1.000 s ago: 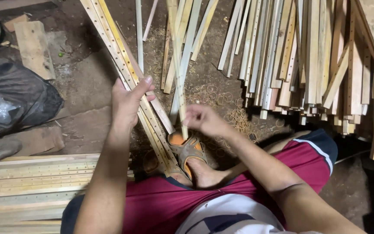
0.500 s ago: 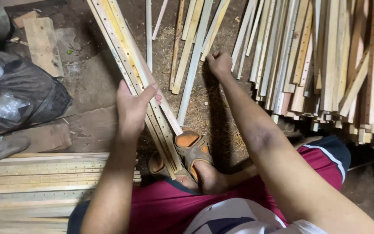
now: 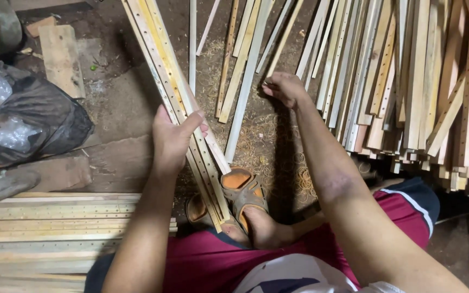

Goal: The person sits on the floor and sorts thin wooden slats with pre-drilled holes, picking them up one by one, inspecting them, and placing them into a growing stack. The person handles the slats by hand without using tools.

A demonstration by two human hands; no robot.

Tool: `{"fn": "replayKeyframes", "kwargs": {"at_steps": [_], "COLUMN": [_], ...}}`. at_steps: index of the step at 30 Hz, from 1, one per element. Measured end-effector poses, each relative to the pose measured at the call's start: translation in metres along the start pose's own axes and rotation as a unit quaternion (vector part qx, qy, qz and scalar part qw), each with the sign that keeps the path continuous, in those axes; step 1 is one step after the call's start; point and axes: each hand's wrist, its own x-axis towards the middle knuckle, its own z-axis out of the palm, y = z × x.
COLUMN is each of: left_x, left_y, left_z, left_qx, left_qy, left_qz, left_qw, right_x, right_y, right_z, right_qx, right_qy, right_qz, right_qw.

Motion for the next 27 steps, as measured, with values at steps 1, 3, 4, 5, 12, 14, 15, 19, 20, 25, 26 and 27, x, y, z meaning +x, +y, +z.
{"fn": "replayKeyframes", "kwargs": {"at_steps": [1,3,4,5,12,14,15,19,20,25,26,27], "left_x": [-0.001,0.000,0.001,0.002,-0.008,-0.005,-0.005,-0.004,-0.006,0.032,0.024,0.017], "left_y": [-0.001,-0.001,-0.001,0.000,0.008,0.004,0.002,-0.009,-0.009,-0.074,-0.068,-0.063], "left_z": [-0.001,0.002,0.006,0.011,0.013,0.012,0.014,0.012,0.013,-0.017,-0.014,-0.012], "left_qx": [0.000,-0.001,-0.001,-0.005,-0.050,-0.069,-0.086,-0.089,-0.099,-0.052,-0.053,-0.054], "left_qy": [0.001,-0.004,-0.008,-0.017,-0.024,-0.018,-0.025,-0.038,-0.041,-0.057,-0.061,-0.065], "left_qz": [-0.001,0.003,0.006,0.004,-0.005,0.002,0.005,0.024,0.032,0.099,0.094,0.090], "left_qw": [1.000,1.000,1.000,1.000,0.998,0.997,0.996,0.995,0.994,0.992,0.992,0.992], "right_x": [-0.011,-0.037,-0.049,-0.061,-0.141,-0.177,-0.195,-0.251,-0.270,-0.303,-0.294,-0.284], "right_y": [-0.003,-0.009,-0.013,-0.017,-0.019,-0.007,0.000,0.032,0.037,0.040,0.052,0.064], "right_z": [0.000,-0.007,-0.009,-0.010,-0.003,0.002,0.000,0.005,0.010,0.018,0.010,0.003], "right_qx": [-0.001,-0.008,-0.005,-0.014,-0.168,-0.194,-0.218,-0.218,-0.217,-0.266,-0.285,-0.304], "right_qy": [0.000,-0.015,-0.012,-0.013,-0.101,-0.142,-0.168,-0.258,-0.265,-0.280,-0.273,-0.266], "right_qz": [0.001,0.007,0.004,-0.004,-0.181,-0.181,-0.181,-0.222,-0.213,-0.176,-0.180,-0.185], "right_qw": [1.000,1.000,1.000,1.000,0.964,0.954,0.944,0.914,0.915,0.906,0.901,0.896]}}
